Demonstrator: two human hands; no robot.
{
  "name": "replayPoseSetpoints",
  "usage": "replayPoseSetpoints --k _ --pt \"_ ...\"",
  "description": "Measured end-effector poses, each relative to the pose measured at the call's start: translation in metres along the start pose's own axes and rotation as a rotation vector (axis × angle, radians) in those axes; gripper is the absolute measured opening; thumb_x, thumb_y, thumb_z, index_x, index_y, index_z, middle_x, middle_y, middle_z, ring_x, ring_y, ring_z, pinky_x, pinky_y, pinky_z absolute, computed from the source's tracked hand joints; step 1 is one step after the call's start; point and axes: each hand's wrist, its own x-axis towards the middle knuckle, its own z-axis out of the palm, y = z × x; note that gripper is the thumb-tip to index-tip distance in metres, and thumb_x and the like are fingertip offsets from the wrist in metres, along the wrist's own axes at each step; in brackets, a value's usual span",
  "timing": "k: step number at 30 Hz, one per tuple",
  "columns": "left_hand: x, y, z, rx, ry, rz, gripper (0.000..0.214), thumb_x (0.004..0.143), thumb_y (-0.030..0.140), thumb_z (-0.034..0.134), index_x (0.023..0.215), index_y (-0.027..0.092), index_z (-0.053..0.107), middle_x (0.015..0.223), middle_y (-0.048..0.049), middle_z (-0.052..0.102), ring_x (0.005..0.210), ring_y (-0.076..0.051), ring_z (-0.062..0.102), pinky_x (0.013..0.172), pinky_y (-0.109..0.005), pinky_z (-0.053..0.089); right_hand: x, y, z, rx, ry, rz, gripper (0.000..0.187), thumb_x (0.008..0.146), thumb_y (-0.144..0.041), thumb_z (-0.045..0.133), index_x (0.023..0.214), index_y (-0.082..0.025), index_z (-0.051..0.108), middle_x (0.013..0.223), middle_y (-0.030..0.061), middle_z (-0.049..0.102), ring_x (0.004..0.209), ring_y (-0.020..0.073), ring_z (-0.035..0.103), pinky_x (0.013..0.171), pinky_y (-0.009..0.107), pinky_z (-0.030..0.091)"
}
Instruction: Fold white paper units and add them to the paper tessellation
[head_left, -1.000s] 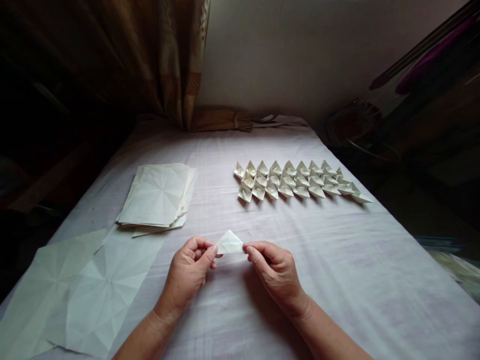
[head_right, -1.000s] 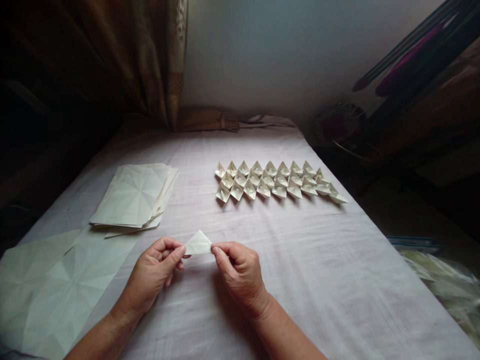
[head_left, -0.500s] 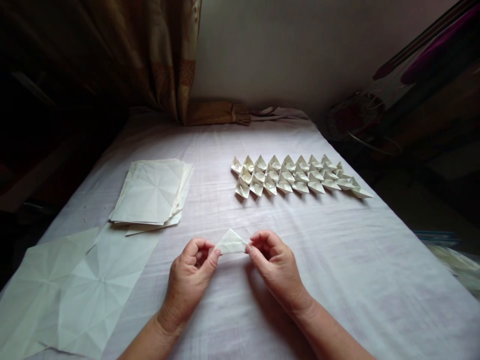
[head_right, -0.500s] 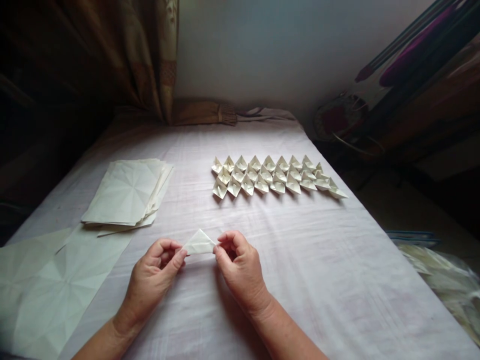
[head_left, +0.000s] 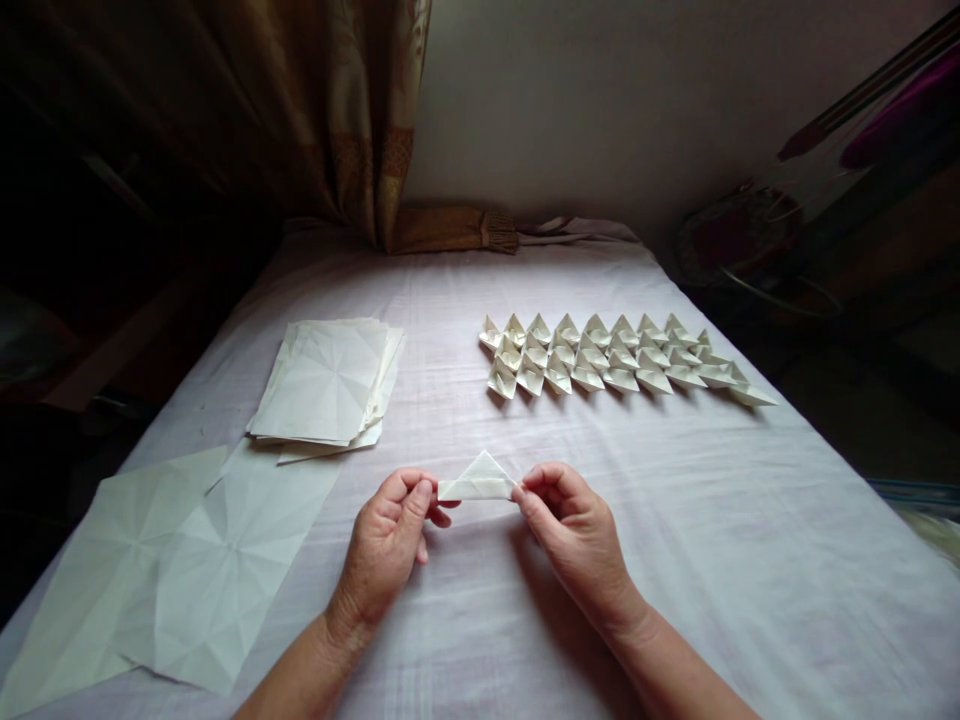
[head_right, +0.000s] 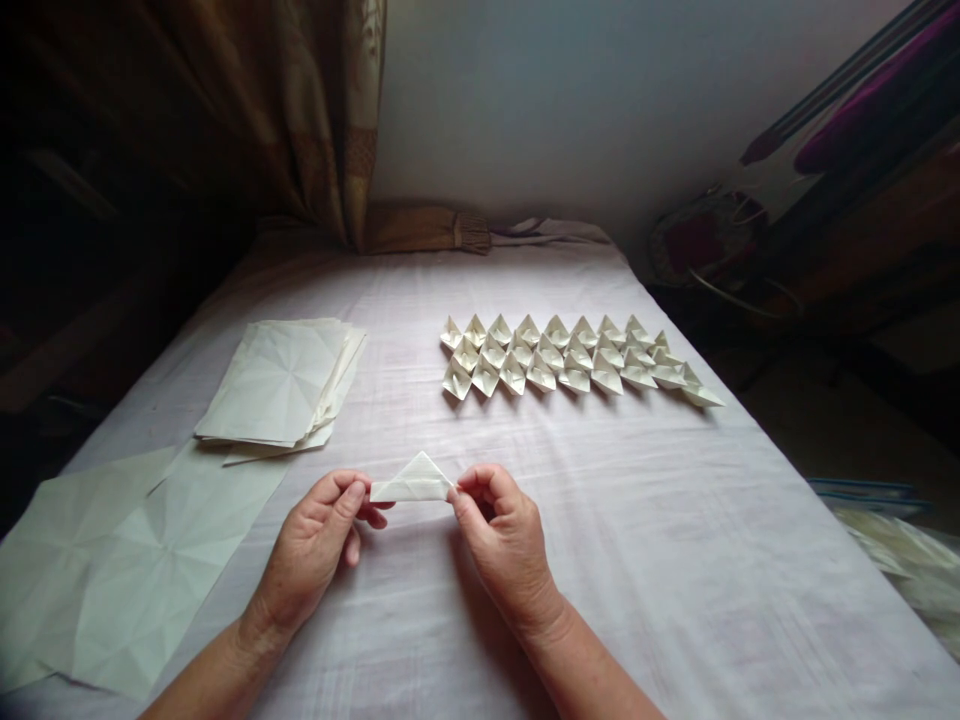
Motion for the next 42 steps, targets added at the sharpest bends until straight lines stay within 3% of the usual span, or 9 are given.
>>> replayPoseSetpoints --k 7,16,21,28,35,42 --pt "0.001 0.0 0.0 -0.057 -0.04 -0.105 0.04 0.068 0.048 0.074 0.085 0.014 0.064 0.074 -0.0086 0.073 0.068 -0.02 0.069 0.037 -0.015 0.041 0.0 0.001 0.0 -0.004 0.009 0.0 0.016 0.079 -0.033 0.066 0.077 -0.02 0.058 0.064 -0.0008 0.063 0.054 0.0118 0.057 0.05 0.021 0.045" --pt "0.001 -0.009 0.005 -0.061 0.095 0.025 0.028 0.07 0.039 0.072 0.085 0.016 0.066 0.065 -0.0017 0.067 0.057 -0.015 0.065 0.032 -0.014 0.036 -0.004 0.001 0.001 -0.057 -0.069 -0.029 0.012 0.081 -0.031 0.064 0.078 -0.021 0.057 0.066 0.0003 0.066 0.058 0.0141 0.063 0.053 0.022 0.047" --pt "-0.001 -0.015 0.003 0.141 0.139 0.212 0.017 0.079 0.034 0.068 0.086 0.018 0.07 0.069 -0.0006 0.071 0.056 -0.013 0.064 0.051 -0.019 0.051 -0.004 -0.001 0.001 -0.044 -0.069 -0.012 0.012 0.081 -0.031 0.063 0.076 -0.021 0.059 0.065 0.0003 0.066 0.059 0.0142 0.062 0.054 0.022 0.048" --pt "-0.001 -0.016 -0.011 0.556 0.124 0.579 0.013 0.086 0.029 0.062 0.088 0.023 0.074 0.081 -0.0037 0.077 0.07 -0.017 0.07 0.07 -0.025 0.056 -0.001 -0.003 -0.001 -0.058 -0.052 -0.009 0.016 0.082 -0.033 0.062 0.082 -0.019 0.071 0.07 0.002 0.07 0.063 0.0155 0.064 0.061 0.025 0.052" --pt "0.001 -0.012 -0.015 0.752 0.062 0.858 0.016 0.09 0.018 0.056 0.096 0.022 0.071 0.088 -0.0051 0.077 0.079 -0.017 0.071 0.077 -0.025 0.055 -0.001 -0.004 -0.002 -0.064 -0.029 -0.012 0.019 0.082 -0.035 0.063 0.081 -0.02 0.074 0.071 0.0029 0.072 0.062 0.0165 0.066 0.062 0.026 0.054" --pt "0.005 -0.014 -0.013 0.843 0.16 0.867 0.013 0.094 0.022 0.051 0.093 0.02 0.064 0.082 -0.0045 0.073 0.075 -0.017 0.069 0.075 -0.025 0.053 -0.007 -0.004 -0.007 -0.087 -0.111 -0.018 0.021 0.081 -0.037 0.067 0.088 -0.02 0.074 0.084 0.0064 0.075 0.071 0.0191 0.068 0.062 0.028 0.055"
